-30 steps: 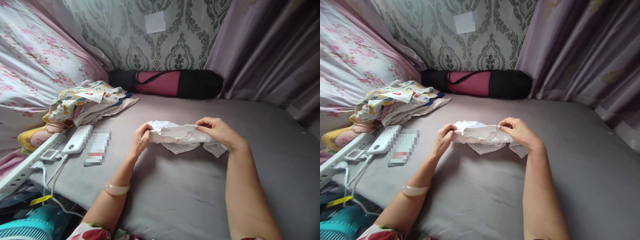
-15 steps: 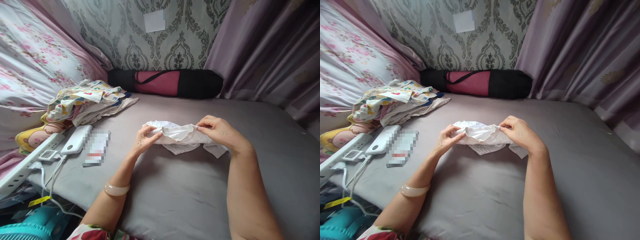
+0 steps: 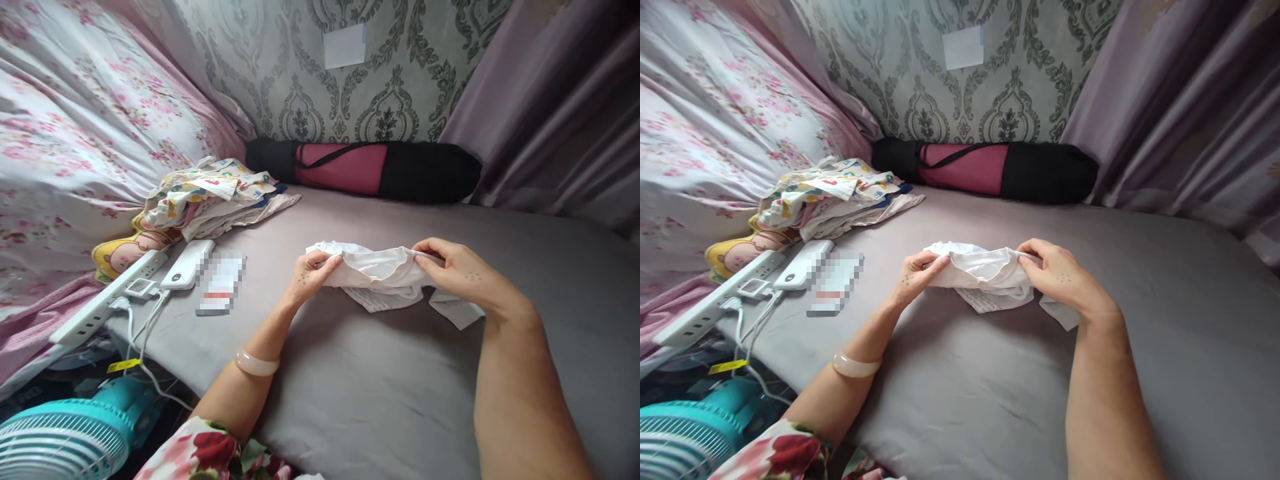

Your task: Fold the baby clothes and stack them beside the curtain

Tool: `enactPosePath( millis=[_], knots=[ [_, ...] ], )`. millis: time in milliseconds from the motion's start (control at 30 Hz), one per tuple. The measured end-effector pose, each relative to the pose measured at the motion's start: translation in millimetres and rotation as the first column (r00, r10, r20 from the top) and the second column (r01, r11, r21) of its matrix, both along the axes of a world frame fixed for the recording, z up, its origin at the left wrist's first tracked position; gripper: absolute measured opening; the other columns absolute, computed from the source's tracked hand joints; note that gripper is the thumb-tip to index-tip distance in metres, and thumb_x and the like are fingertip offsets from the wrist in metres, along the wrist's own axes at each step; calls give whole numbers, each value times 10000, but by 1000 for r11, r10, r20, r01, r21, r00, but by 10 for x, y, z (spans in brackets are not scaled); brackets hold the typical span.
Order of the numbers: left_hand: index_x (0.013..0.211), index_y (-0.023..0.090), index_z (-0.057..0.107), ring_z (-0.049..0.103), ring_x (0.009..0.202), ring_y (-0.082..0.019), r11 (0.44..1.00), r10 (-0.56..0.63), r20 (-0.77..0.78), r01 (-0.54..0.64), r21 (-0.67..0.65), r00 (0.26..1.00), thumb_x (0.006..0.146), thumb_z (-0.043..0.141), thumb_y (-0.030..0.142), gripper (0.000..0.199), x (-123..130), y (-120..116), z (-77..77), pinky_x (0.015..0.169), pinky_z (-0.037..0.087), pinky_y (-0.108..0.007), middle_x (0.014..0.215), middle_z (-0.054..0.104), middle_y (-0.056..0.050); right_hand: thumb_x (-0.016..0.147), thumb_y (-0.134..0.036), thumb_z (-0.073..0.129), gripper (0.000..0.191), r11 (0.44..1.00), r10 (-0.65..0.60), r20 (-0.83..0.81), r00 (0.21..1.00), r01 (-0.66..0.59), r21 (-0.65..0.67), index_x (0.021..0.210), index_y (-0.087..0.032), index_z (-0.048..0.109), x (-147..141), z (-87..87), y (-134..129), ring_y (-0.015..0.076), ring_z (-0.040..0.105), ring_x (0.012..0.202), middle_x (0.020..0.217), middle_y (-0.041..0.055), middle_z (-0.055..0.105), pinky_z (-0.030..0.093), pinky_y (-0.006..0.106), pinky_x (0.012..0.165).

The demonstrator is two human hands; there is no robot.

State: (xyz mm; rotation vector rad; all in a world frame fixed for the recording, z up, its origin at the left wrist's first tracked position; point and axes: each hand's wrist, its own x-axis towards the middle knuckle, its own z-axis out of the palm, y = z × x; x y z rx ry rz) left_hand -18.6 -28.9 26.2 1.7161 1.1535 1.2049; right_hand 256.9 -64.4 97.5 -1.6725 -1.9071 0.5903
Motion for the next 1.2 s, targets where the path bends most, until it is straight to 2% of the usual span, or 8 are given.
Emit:
enactPosePath(
  millis=[233,433,500,667,800,967,1100,1200],
  knots=[
    [541,180,416,267,553,-93,999,-22,-37,20,-29,999,842,576,553,506,-5,-1,18,509,185,-274,561,276,33,795,-570,603,366,997,64,22,998,-62,-53,934,-251,717,37,-8,14,266,642,866,974,46,724,466,357,755],
    [518,194,287,208,535,-85,999,-24,-19,24,-29,1000,829,564,593,577,3,32,-21,498,152,-275,563,203,43,794,-611,596,391,995,76,54,996,-73,-67,833,-243,721,13,-6,24,247,634,814,888,35,721,445,329,708],
    [508,191,310,218,532,-83,999,-34,-19,33,-37,999,824,567,591,571,-16,44,-12,496,160,-270,559,216,45,801,-624,583,406,995,70,48,996,-66,-78,836,-245,721,-1,6,3,241,630,794,862,30,718,439,321,683],
    [637,160,584,345,564,-94,983,-154,-57,147,-107,986,798,588,597,465,-129,71,47,497,242,-236,583,381,36,816,-667,541,461,991,73,-31,997,-76,-106,861,-243,718,-7,15,-77,224,605,735,804,20,699,438,311,633],
    [776,142,662,435,632,-113,979,-202,-87,199,-42,975,823,553,564,439,-164,98,122,527,320,-215,662,495,14,754,-728,574,515,1000,7,-83,997,-6,11,826,-242,729,-5,-17,-106,236,612,715,758,18,693,448,317,615],
    [743,151,653,430,628,-114,979,-104,-187,134,153,977,857,526,474,365,-87,180,418,519,314,-209,642,498,15,712,-739,618,531,978,-106,-107,989,123,169,853,-244,752,-49,97,-148,295,641,823,766,42,719,474,341,652],
    [735,151,666,436,636,-115,935,-68,-250,149,320,966,863,533,405,314,-32,236,844,543,321,-213,650,527,8,701,-748,628,558,959,-118,-171,978,157,237,905,-245,755,-21,349,-207,289,654,852,840,44,741,484,332,649],
    [765,150,697,431,615,-108,896,-40,-254,147,419,966,858,562,391,292,-9,248,1173,549,329,-215,634,538,14,674,-760,643,576,968,-79,-253,964,134,210,930,-256,754,42,598,-270,255,664,797,850,32,741,488,315,618]
  ],
)
